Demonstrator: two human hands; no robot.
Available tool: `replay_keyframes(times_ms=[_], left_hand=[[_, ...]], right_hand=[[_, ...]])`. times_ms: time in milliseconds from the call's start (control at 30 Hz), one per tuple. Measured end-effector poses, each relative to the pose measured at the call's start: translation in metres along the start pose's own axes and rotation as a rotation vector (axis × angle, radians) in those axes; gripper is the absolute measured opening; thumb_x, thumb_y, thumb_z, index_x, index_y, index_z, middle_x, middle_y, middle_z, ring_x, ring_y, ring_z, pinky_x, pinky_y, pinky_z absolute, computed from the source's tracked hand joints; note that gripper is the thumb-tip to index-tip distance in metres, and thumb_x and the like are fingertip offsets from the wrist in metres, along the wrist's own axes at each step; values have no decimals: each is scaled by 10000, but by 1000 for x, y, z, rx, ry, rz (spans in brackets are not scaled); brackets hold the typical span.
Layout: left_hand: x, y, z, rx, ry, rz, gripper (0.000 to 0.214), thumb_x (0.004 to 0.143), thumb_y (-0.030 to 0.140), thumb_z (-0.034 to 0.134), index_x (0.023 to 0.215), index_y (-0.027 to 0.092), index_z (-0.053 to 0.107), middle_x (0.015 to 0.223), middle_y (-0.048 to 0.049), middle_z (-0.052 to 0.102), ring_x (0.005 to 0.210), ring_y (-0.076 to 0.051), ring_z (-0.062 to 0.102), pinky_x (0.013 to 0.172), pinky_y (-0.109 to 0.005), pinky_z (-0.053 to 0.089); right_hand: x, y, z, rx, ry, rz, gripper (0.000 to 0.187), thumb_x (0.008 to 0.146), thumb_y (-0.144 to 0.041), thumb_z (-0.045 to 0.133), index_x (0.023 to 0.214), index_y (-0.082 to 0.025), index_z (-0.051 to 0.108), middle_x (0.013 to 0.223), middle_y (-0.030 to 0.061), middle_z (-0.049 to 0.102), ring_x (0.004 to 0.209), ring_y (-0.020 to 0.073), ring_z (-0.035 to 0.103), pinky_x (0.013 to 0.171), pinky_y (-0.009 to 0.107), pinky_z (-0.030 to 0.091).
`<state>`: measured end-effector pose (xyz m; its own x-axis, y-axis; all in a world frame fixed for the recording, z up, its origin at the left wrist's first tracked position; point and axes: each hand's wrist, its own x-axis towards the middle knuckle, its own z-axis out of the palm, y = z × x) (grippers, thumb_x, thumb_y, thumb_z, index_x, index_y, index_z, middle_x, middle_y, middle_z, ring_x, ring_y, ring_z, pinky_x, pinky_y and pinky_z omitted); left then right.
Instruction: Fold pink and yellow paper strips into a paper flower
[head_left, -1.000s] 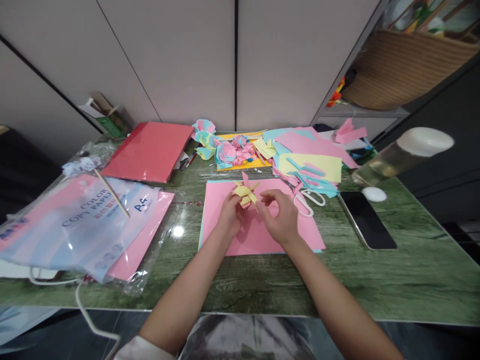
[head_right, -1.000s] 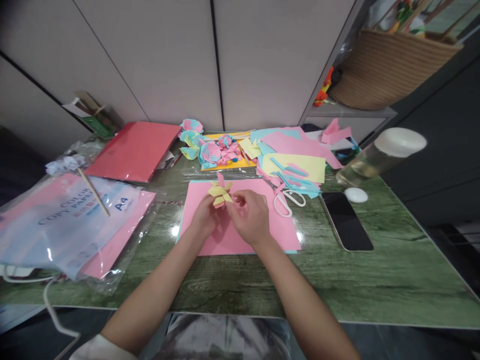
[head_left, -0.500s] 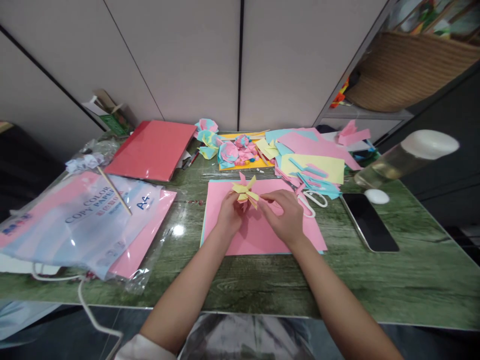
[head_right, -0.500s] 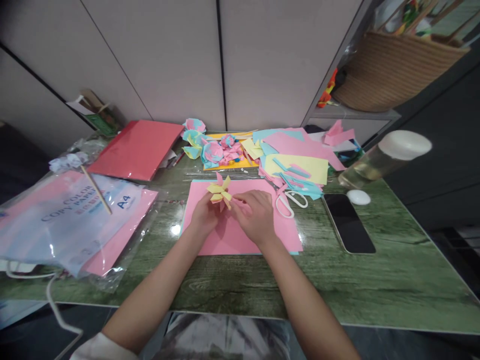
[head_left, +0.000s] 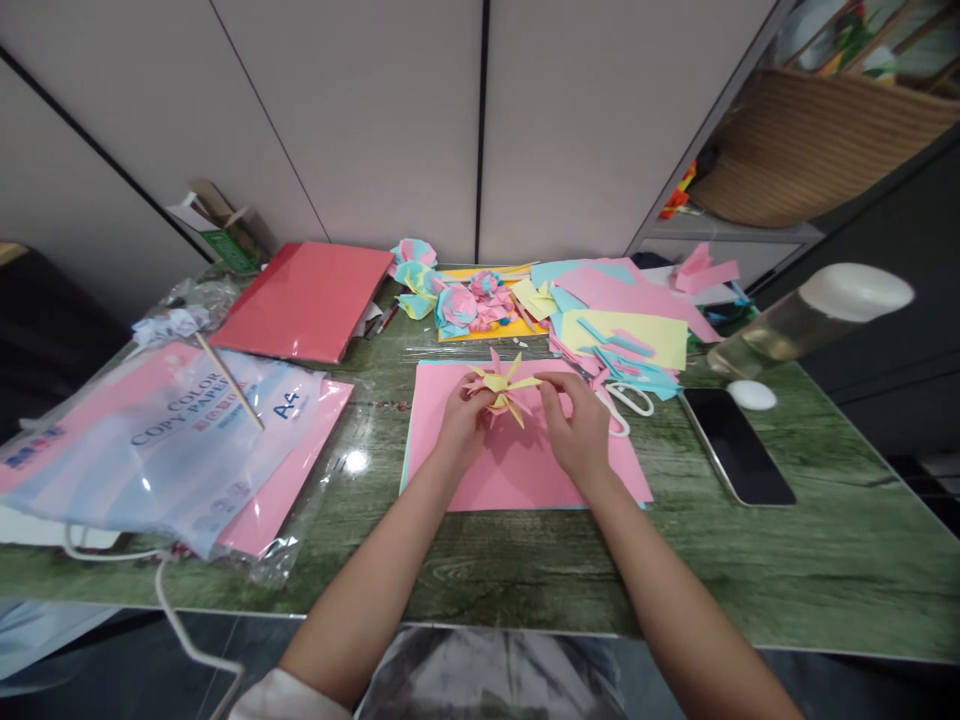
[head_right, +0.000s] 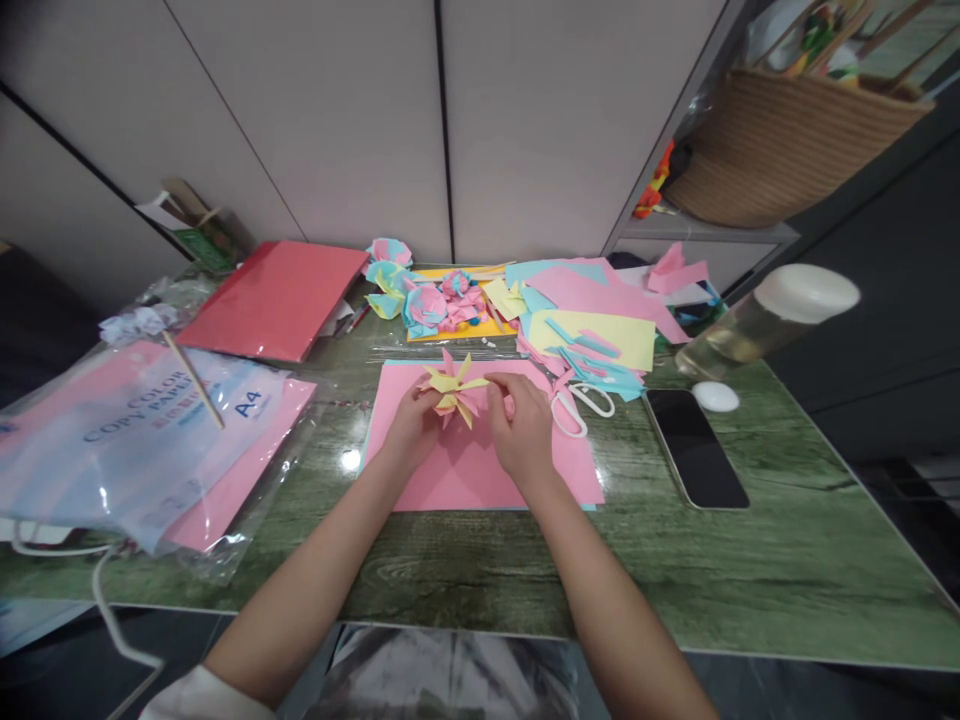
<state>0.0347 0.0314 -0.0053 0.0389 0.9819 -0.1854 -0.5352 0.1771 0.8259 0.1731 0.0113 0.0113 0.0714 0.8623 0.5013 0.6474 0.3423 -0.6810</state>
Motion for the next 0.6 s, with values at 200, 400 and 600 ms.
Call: replay_keyframes(times_ms=[200, 400, 600], left_hand=[[2, -5, -3, 91, 28, 129, 328, 567, 126, 599, 875, 194, 510, 778, 8, 584, 668, -102, 559, 622, -211, 426], [4, -6, -4, 188, 59, 221, 330, 555, 127, 608, 860, 198, 500, 761, 21, 557, 685, -112, 556, 601, -203, 419], [4, -6, -5, 244, 58, 277, 327, 551, 110, 600, 849, 197, 497, 768, 16, 539, 685, -115, 546, 591, -204, 429]], right_hand=[[-3, 0, 2, -52, -26, -52, 189, 833, -271, 472, 956, -198, 597, 910, 54, 654, 838, 187, 585, 795, 346, 415], [-3, 2, 6, -173, -77, -95, 194, 829, -330, 502, 922, -208, 621, 868, 51, 664, 838, 194, 587, 777, 352, 395], [-3, 1, 5, -176, -102, -132, 174, 819, -357, 530, 856, -214, 623, 839, 31, 659, 814, 178, 571, 771, 340, 371]])
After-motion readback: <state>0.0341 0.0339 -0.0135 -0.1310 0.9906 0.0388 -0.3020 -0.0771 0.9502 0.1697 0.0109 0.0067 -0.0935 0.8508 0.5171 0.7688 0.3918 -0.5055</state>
